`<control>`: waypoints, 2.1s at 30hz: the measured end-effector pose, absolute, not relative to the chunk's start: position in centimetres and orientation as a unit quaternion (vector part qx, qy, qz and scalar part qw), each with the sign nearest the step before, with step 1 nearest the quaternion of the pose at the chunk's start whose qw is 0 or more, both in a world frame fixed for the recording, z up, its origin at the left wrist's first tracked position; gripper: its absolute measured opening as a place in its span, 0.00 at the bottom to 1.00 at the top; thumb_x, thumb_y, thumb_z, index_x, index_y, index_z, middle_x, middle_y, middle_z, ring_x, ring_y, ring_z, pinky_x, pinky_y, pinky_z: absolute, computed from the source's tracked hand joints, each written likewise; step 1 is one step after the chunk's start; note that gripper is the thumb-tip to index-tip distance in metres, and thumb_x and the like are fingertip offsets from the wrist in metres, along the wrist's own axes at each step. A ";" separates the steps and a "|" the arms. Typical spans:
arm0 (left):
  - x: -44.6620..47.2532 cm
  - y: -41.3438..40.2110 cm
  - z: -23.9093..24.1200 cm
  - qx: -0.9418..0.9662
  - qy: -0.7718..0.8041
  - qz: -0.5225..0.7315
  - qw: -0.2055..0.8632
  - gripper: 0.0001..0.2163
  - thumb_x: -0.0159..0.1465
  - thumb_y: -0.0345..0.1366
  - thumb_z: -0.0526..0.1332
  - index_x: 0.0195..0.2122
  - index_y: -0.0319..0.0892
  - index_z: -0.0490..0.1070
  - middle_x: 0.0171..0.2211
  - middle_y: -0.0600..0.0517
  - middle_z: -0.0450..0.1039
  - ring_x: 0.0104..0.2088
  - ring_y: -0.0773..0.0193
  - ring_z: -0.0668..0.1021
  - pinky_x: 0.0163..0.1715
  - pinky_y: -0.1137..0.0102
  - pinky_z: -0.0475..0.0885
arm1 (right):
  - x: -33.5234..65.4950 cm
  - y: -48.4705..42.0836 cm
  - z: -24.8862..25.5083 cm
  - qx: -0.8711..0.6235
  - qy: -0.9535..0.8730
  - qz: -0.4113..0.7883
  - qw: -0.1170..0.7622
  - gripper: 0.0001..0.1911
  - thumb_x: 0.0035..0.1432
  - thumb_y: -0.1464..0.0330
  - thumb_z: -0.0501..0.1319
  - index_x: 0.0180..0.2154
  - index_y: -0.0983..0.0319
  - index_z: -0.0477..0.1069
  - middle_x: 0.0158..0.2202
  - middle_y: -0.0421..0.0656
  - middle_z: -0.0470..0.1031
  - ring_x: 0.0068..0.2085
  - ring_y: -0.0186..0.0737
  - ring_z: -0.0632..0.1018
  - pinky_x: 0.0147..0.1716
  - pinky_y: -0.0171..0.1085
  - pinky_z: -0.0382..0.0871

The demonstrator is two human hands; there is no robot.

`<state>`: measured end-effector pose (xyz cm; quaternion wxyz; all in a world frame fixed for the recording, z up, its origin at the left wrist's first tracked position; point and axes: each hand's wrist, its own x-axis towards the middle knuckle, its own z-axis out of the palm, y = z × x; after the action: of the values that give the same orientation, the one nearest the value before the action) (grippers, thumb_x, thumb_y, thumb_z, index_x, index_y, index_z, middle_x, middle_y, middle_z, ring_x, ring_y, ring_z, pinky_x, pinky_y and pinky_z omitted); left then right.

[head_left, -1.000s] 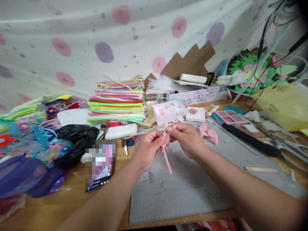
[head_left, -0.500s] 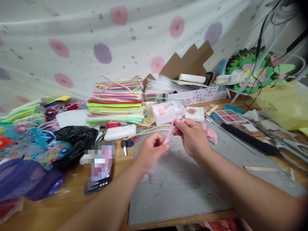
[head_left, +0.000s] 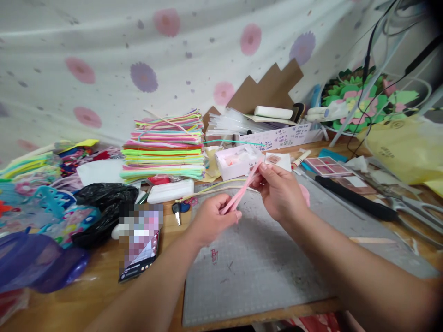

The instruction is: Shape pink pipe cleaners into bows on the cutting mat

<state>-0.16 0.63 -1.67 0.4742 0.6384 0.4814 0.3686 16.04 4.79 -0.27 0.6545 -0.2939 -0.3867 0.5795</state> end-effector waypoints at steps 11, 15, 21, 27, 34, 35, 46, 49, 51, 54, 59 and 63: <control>1.3 -0.1 -1.8 0.522 0.398 0.488 0.575 0.08 0.58 0.38 0.61 0.32 0.38 0.72 0.35 0.48 0.74 0.37 0.62 0.73 0.43 0.65 0.65 | 14.8 3.8 -0.6 -0.324 -0.433 0.586 0.604 0.14 0.51 0.60 0.63 0.22 0.63 0.68 0.19 0.36 0.65 0.21 0.30 0.67 0.23 0.32 0.63; 1.6 -0.2 -1.4 0.445 0.373 0.534 0.615 0.06 0.55 0.36 0.64 0.29 0.40 0.70 0.29 0.54 0.70 0.33 0.66 0.72 0.41 0.65 0.68 | 14.6 3.7 -0.9 -0.323 -0.455 0.575 0.598 0.14 0.52 0.60 0.62 0.22 0.63 0.69 0.19 0.37 0.66 0.22 0.30 0.67 0.24 0.32 0.63; 1.5 0.0 -1.4 0.424 0.373 0.531 0.632 0.05 0.55 0.35 0.64 0.29 0.40 0.70 0.27 0.56 0.66 0.29 0.70 0.69 0.33 0.72 0.66 | 14.6 3.5 -1.1 -0.325 -0.481 0.560 0.591 0.14 0.53 0.60 0.61 0.23 0.63 0.70 0.19 0.37 0.66 0.22 0.30 0.66 0.24 0.32 0.62; 1.1 0.1 -1.5 0.490 0.420 0.458 0.611 0.09 0.53 0.35 0.64 0.21 0.38 0.67 0.20 0.56 0.63 0.23 0.71 0.65 0.26 0.74 0.60 | 14.9 3.6 -1.0 -0.351 -0.515 0.503 0.598 0.15 0.54 0.59 0.61 0.21 0.63 0.69 0.18 0.37 0.65 0.23 0.31 0.66 0.25 0.33 0.61; 0.2 -0.3 -0.4 0.570 0.417 0.356 0.612 0.13 0.54 0.37 0.63 0.17 0.40 0.61 0.16 0.58 0.60 0.19 0.72 0.62 0.20 0.74 0.54 | 16.1 4.4 0.5 -0.345 -0.490 0.518 0.611 0.14 0.51 0.60 0.62 0.20 0.62 0.69 0.17 0.36 0.64 0.19 0.28 0.62 0.22 0.32 0.60; 0.2 -0.4 -0.4 0.579 0.414 0.341 0.614 0.14 0.55 0.37 0.63 0.17 0.40 0.61 0.16 0.58 0.60 0.19 0.72 0.62 0.20 0.74 0.54 | 16.3 4.6 0.7 -0.343 -0.465 0.521 0.628 0.14 0.50 0.59 0.63 0.20 0.62 0.69 0.17 0.36 0.64 0.19 0.28 0.61 0.22 0.32 0.61; 0.1 0.2 -0.8 0.534 0.397 0.438 0.604 0.08 0.55 0.35 0.64 0.23 0.40 0.67 0.22 0.56 0.63 0.23 0.69 0.68 0.25 0.73 0.64 | 16.4 4.3 0.7 -0.301 -0.500 0.584 0.565 0.14 0.51 0.61 0.63 0.20 0.62 0.66 0.17 0.35 0.64 0.19 0.29 0.64 0.20 0.31 0.60; -0.1 0.3 -0.8 0.541 0.405 0.442 0.589 0.09 0.55 0.39 0.63 0.24 0.39 0.68 0.23 0.55 0.65 0.24 0.69 0.68 0.26 0.73 0.64 | 16.7 4.6 0.4 -0.311 -0.555 0.587 0.501 0.14 0.50 0.61 0.63 0.20 0.63 0.66 0.19 0.36 0.66 0.20 0.28 0.63 0.20 0.31 0.58; -0.2 0.4 -0.8 0.556 0.420 0.435 0.570 0.11 0.57 0.41 0.61 0.24 0.39 0.68 0.23 0.54 0.66 0.25 0.68 0.68 0.26 0.73 0.64 | 16.9 4.6 0.4 -0.309 -0.616 0.565 0.453 0.14 0.51 0.62 0.62 0.21 0.64 0.66 0.19 0.36 0.64 0.20 0.28 0.62 0.20 0.31 0.56; -0.3 0.4 -0.9 0.582 0.440 0.416 0.543 0.13 0.57 0.42 0.60 0.22 0.38 0.67 0.21 0.55 0.65 0.24 0.69 0.66 0.26 0.74 0.62 | 17.0 4.4 0.6 -0.292 -0.684 0.531 0.406 0.14 0.52 0.62 0.62 0.22 0.64 0.67 0.19 0.35 0.62 0.22 0.28 0.62 0.22 0.31 0.54; -0.4 0.4 -1.1 0.615 0.446 0.353 0.546 0.13 0.58 0.41 0.58 0.21 0.39 0.65 0.19 0.56 0.64 0.22 0.70 0.66 0.24 0.75 0.61 | 16.6 3.9 1.0 -0.293 -0.694 0.549 0.363 0.11 0.49 0.63 0.64 0.27 0.65 0.70 0.22 0.38 0.66 0.24 0.30 0.65 0.22 0.31 0.57; -0.2 0.1 -0.9 0.638 0.446 0.307 0.548 0.15 0.61 0.44 0.54 0.22 0.40 0.64 0.19 0.56 0.64 0.17 0.71 0.66 0.18 0.75 0.59 | 16.5 3.8 1.1 -0.313 -0.705 0.529 0.354 0.08 0.51 0.67 0.62 0.25 0.64 0.67 0.20 0.36 0.65 0.22 0.28 0.64 0.20 0.30 0.55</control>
<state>-0.19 0.09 -0.86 0.5478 0.6381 0.4457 0.3066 16.53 3.75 1.09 0.3536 -0.3127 -0.7050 0.5293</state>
